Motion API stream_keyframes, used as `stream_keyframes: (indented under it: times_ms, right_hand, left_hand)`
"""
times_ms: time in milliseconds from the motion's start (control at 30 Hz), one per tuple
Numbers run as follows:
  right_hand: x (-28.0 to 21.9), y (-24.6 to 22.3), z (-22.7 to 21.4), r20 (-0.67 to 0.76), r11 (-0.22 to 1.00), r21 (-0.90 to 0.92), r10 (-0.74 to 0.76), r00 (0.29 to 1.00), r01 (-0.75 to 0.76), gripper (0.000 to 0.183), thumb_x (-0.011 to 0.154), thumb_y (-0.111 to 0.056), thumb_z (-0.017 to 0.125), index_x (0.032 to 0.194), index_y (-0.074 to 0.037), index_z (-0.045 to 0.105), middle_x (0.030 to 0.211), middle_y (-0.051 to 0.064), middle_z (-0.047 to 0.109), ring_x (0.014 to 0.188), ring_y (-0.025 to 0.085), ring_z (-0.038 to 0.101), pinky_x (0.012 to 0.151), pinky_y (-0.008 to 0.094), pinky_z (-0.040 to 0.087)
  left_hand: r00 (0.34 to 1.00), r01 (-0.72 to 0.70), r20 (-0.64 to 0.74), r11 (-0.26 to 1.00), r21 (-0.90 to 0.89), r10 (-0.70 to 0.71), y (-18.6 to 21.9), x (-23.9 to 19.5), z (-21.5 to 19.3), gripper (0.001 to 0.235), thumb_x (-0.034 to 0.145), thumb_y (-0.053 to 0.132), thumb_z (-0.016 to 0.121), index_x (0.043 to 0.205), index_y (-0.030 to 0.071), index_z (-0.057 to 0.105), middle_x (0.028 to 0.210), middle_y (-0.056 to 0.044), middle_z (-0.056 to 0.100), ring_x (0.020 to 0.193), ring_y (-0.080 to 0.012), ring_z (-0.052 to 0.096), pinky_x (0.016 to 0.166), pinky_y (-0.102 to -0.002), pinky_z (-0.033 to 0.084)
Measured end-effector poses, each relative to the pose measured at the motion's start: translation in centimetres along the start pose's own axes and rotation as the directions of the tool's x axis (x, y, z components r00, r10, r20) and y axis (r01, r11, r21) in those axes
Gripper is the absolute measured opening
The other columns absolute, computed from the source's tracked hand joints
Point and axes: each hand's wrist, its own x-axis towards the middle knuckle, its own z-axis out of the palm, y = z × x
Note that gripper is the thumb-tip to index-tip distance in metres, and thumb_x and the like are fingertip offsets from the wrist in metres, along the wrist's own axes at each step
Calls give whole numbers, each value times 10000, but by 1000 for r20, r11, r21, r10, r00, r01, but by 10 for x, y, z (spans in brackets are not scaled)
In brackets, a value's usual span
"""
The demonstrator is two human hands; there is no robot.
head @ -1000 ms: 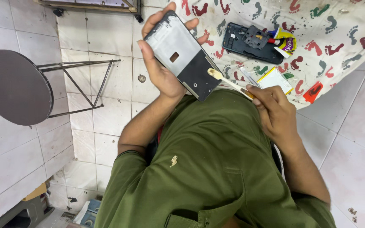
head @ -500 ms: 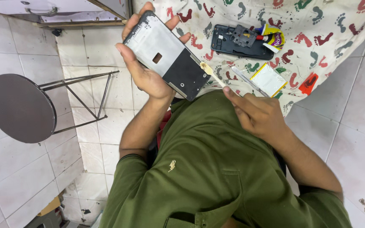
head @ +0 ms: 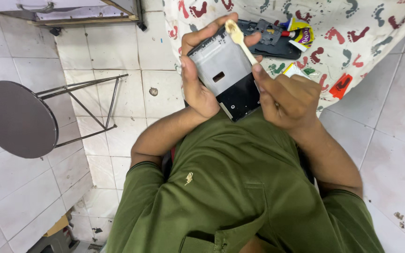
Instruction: The person cleans the back of a disassembled smartphone using a metal tool and a cotton swab. They then apply adhesive to the frame and attach a new back cover, pressing it into place.
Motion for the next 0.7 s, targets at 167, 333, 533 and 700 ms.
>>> stream_keyframes:
  times_ms: [167, 333, 533, 700]
  right_hand:
    - [2, 2, 7, 16, 995, 97, 11, 1000, -13, 496, 843, 26, 710, 1331, -65, 719, 681, 34, 569, 517, 205, 473, 540, 355, 401]
    - [-20, -4, 15, -9, 971, 225, 92, 996, -87, 413, 935, 36, 721, 1333, -72, 699, 744, 41, 625, 578, 177, 550, 586, 341, 449]
    - [-18, -7, 19, 51, 964, 267, -29, 998, 14, 359, 880, -12, 797, 1228, -76, 739, 669, 19, 615, 509, 142, 530, 500, 325, 409]
    - [-9, -15, 14, 30, 984, 165, 63, 998, -67, 349, 873, 28, 810, 1206, -65, 758, 620, 34, 555, 494, 159, 501, 501, 358, 387]
  left_hand:
    - [977, -212, -19, 977, -22, 211, 13, 22, -23, 552, 1153, 567, 252, 1420, 133, 463, 1306, -193, 613, 1139, -318, 702, 900, -528, 642]
    - [972, -219, -102, 972, -83, 210, 23, 37, -51, 575, 1173, 582, 226, 1383, 97, 451, 1182, -206, 659, 1064, -313, 697, 850, -521, 638]
    - [974, -214, -103, 970, -112, 202, 27, 41, -51, 647, 1133, 606, 193, 1367, 70, 470, 1149, -205, 673, 1006, -331, 723, 839, -524, 651]
    - [982, -177, -80, 981, -81, 170, 28, 40, -58, 807, 1106, 651, 163, 1352, -25, 529, 1090, -234, 712, 908, -359, 745, 805, -484, 640]
